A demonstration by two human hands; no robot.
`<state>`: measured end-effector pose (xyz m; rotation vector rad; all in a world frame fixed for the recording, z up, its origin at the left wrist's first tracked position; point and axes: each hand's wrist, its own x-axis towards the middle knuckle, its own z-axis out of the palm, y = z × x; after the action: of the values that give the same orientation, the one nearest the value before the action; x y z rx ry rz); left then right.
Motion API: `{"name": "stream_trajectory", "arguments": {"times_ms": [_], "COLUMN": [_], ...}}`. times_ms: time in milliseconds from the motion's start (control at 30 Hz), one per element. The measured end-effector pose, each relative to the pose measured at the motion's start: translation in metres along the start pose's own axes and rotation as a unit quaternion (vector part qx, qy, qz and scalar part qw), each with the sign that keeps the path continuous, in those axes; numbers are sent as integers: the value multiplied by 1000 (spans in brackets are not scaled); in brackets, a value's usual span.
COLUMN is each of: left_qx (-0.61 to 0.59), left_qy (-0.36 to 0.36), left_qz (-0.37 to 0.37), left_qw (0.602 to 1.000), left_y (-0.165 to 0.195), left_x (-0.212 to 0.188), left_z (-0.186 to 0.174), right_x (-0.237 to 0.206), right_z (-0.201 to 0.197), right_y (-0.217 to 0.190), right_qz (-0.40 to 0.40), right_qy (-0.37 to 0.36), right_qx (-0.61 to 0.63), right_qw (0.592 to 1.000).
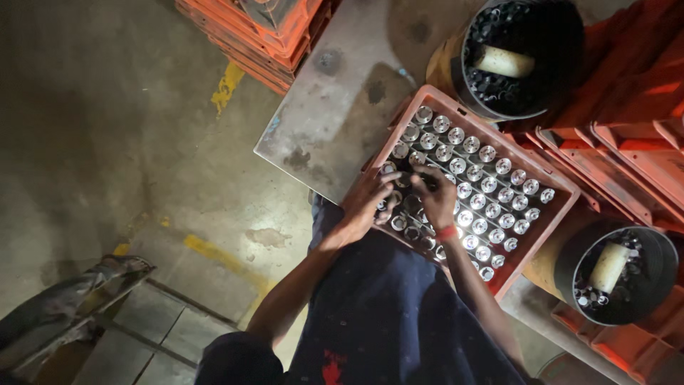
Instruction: The person arranges small metal caps into a red plastic crate, picking them from a bucket and placing them into the crate's compartments. The person repeatedly fills the crate and then moves it to a stack of similar crates.
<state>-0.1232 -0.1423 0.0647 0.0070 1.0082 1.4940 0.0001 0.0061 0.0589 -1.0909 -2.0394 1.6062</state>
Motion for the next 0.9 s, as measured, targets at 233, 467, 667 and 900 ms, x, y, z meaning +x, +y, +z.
{"name": "stream_trajectory", "arguments": {"times_ms": [233, 467, 667, 900], "left_qx": [4, -123, -95, -9], "left_qy": [-46, 56, 45, -54], "left_qz": [-17, -48, -11, 4], "left_qw": [999, 990, 994, 998], "left_y": [-26, -18, 0, 14], "left_x": [6, 4, 3, 4], "left_z": [1, -24, -21, -4], "right_x": [-38, 18, 52, -4], "right_z": [-6, 0, -4, 2], "right_y": [40, 40, 12, -3], "right_qz": [107, -77, -47, 100], "right_qy": [-102, 158, 115, -60], "right_qx": [256, -205, -231, 213], "right_qw": [955, 963, 965, 970]}}
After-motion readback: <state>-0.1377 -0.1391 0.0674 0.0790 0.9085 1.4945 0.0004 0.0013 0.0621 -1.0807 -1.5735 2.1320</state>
